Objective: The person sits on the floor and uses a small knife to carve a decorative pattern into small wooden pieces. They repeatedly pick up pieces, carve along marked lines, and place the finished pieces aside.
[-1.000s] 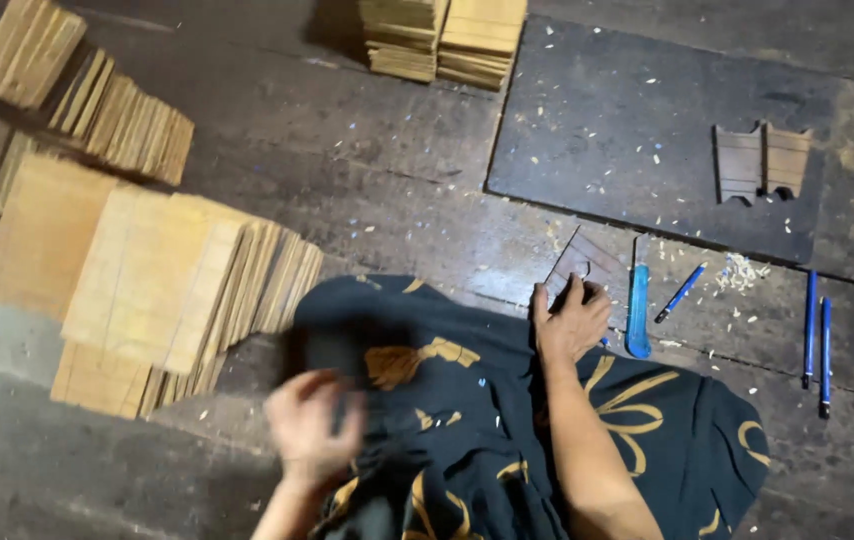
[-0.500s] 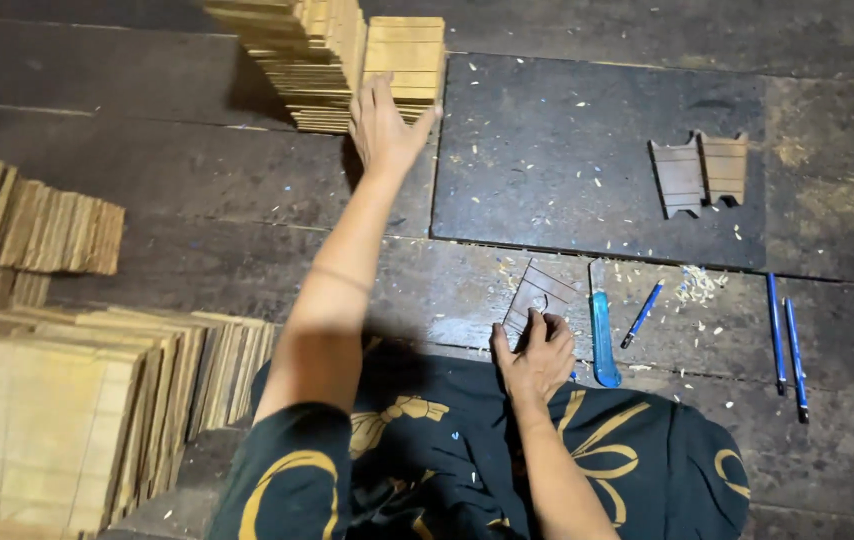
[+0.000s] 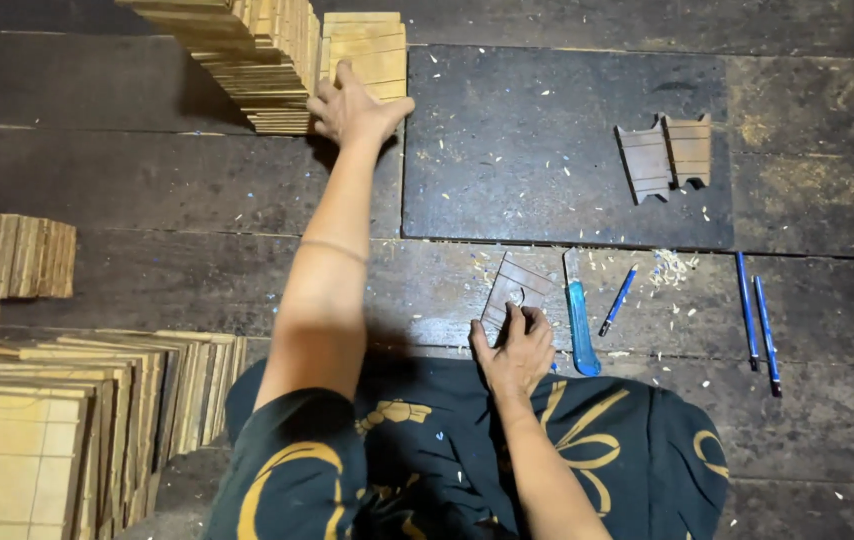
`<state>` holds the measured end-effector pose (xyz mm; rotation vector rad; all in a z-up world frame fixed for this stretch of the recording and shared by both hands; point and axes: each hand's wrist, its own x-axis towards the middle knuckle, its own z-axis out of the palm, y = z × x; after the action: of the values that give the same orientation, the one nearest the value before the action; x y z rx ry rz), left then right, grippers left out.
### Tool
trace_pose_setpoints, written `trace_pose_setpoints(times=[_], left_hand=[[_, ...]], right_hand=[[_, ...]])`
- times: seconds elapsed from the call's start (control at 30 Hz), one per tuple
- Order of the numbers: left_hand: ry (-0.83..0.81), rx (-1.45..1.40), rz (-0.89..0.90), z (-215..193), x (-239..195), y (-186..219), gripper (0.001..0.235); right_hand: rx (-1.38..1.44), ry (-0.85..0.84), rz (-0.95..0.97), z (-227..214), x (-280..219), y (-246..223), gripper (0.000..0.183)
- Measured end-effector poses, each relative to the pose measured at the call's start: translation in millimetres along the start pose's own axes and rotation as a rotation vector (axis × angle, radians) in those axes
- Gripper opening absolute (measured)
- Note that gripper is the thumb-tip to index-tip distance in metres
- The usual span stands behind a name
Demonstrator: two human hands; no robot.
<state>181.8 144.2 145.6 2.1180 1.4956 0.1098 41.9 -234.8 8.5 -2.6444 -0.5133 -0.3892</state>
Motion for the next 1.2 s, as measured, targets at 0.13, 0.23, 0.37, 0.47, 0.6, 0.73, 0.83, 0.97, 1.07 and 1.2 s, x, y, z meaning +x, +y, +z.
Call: trace_pose_setpoints(times=[0.13, 0.23, 0.37, 0.47, 0.6, 0.73, 0.83, 0.97, 1.07, 1.2], left_hand=[[-0.109, -0.276, 0.018, -26.0, -70.7, -37.7, 0.092], [-0.047, -0.285, 0.244, -10.4, -128.9, -96.2, 0.096], [0.008, -0.373, 0.395, 15.3, -229.3, -164.0, 0.105], [0.131, -0.298, 0.383, 78.0, -260.3, -205.5, 0.108], [0.108, -0.113, 0.25, 95.3, -275.9, -197.0, 0.105], [0.007, -0.005, 0.302, 88.1, -277.3, -190.5, 0.117], [-0.1, -0.067, 0.318, 83.6, -278.5, -189.6, 0.121], [-0.139, -0.049, 0.333, 88.3, -277.9, -197.2, 0.098], [-0.117, -0.031, 0.39, 93.0, -273.6, -199.8, 0.085], [-0.123, -0.032, 0.459, 110.1, -258.8, -197.6, 0.079]], right_hand=[[0.042, -0.036, 0.024, -2.5, 1.0, -0.2, 0.067], [0.077, -0.097, 0.047, -0.9, -1.3, 2.9, 0.065], [0.114, 0.06, -0.025, 7.0, -3.6, 7.3, 0.06], [0.113, 0.051, -0.049, 8.5, -5.8, 10.7, 0.063], [0.061, 0.025, -0.106, 8.7, -5.4, 12.2, 0.05], [0.094, -0.136, -0.153, 6.6, 5.4, 22.1, 0.046], [0.102, -0.346, -0.133, 0.7, 12.8, 24.6, 0.044], [0.051, -0.307, -0.149, 13.9, 13.8, 36.7, 0.044], [0.051, -0.26, -0.124, 10.7, 18.1, 45.4, 0.043], [0.079, -0.165, -0.106, -19.9, 36.3, 40.6, 0.043]])
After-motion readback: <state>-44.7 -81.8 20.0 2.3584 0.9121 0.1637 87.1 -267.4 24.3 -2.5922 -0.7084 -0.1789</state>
